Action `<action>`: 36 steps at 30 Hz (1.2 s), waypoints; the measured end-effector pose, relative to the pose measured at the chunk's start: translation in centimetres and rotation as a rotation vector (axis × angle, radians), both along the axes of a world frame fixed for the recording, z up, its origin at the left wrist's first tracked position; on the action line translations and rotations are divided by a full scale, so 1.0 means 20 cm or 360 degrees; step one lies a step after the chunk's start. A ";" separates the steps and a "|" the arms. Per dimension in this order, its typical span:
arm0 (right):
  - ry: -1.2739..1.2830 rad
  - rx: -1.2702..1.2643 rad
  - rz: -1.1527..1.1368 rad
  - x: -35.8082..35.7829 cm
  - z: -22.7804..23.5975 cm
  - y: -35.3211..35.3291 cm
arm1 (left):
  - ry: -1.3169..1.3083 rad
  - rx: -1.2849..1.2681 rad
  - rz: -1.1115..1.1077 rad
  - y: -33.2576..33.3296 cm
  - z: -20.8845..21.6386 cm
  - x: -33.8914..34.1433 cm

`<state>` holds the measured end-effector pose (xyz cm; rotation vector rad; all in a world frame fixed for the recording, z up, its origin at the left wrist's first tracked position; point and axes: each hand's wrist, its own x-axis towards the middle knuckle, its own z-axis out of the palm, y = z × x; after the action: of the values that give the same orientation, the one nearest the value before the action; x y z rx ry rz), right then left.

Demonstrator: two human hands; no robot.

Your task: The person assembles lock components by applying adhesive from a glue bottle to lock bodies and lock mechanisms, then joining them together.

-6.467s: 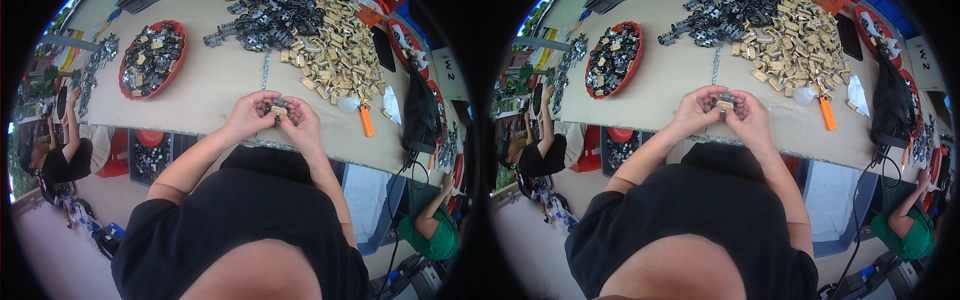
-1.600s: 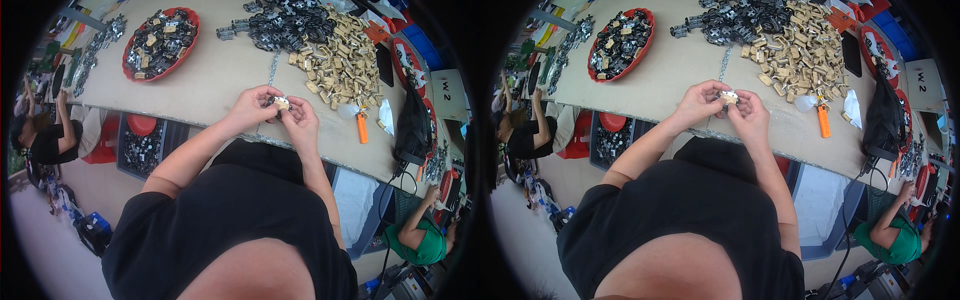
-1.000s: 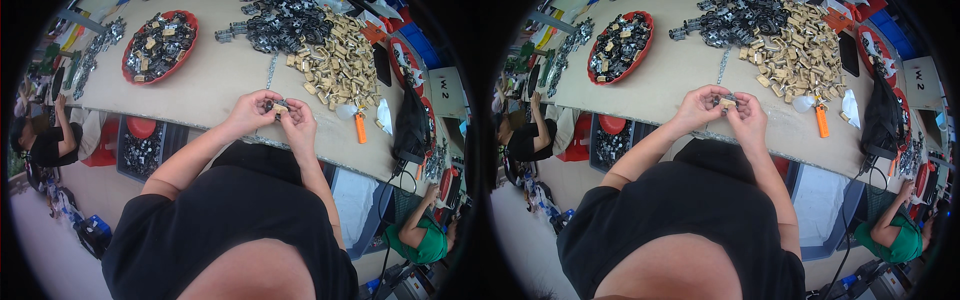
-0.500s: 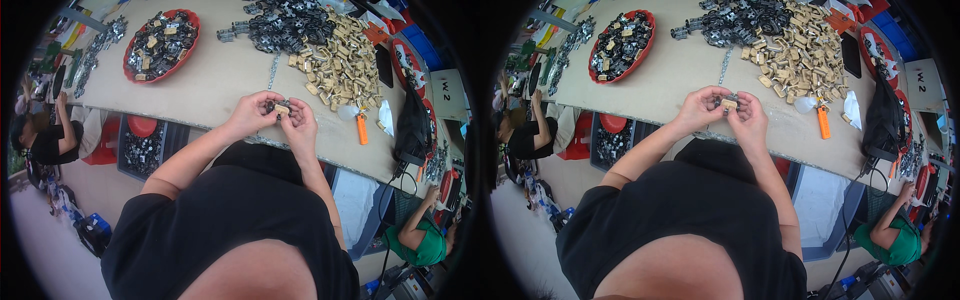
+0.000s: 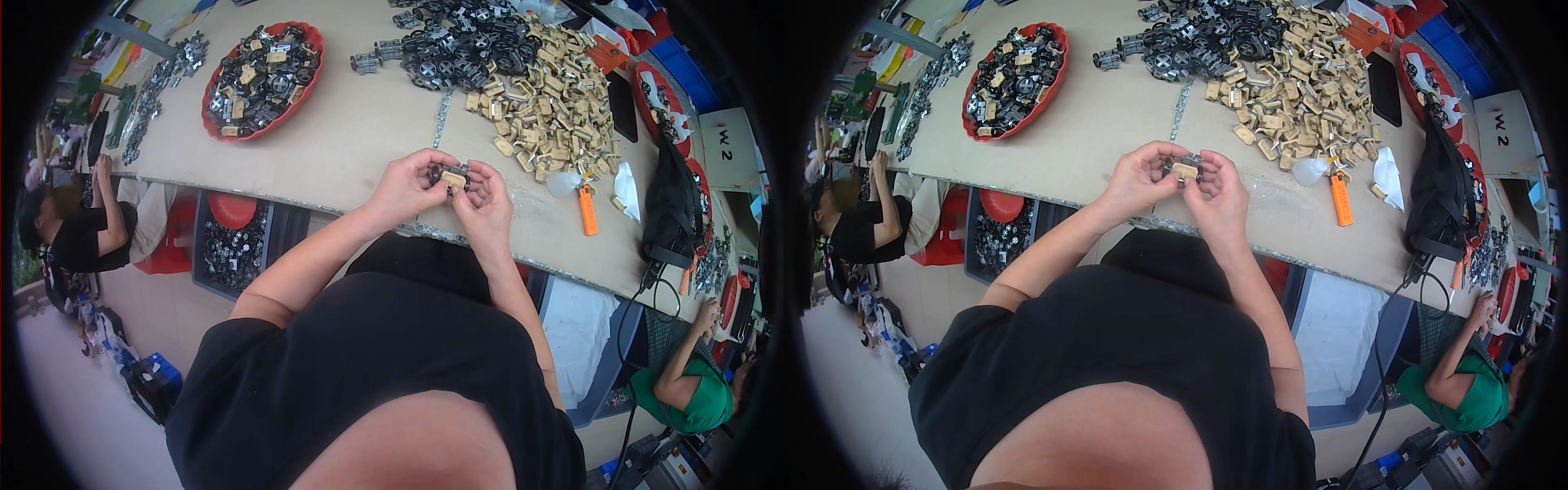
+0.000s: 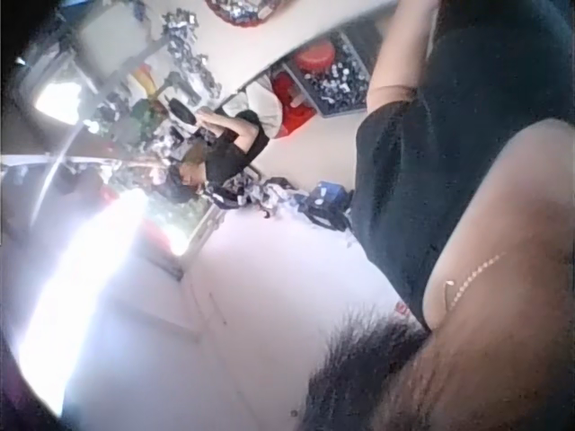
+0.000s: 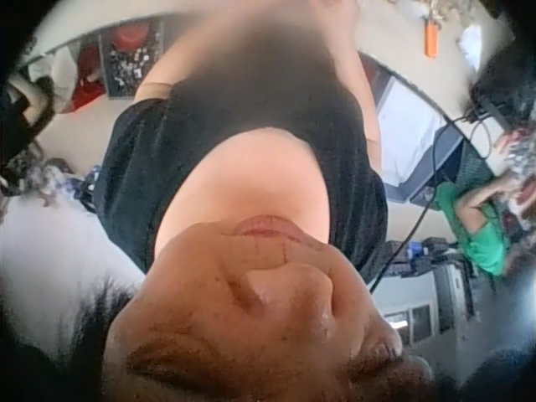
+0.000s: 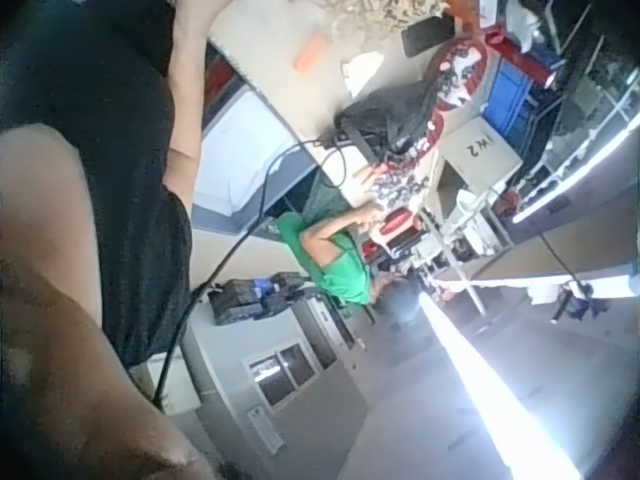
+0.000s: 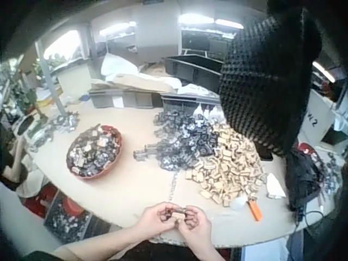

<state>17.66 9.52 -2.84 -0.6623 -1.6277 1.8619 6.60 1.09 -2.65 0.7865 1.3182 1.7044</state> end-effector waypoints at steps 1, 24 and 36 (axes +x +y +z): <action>-0.0019 0.0021 -0.0007 0.00 0.00 0.00 | 0.0002 -0.0003 0.0000 0.00 0.00 0.00; 0.0047 0.0144 0.0068 0.00 0.00 -0.01 | 0.0015 -0.0087 -0.0146 -0.02 0.00 -0.03; -0.0048 0.0042 0.0051 0.03 0.03 0.00 | 0.1959 -0.0381 0.1173 -0.24 0.23 -0.47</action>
<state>18.16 9.43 -2.28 -0.6597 -1.6880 1.8582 -2.84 -3.63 2.01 1.4014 2.8602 1.4672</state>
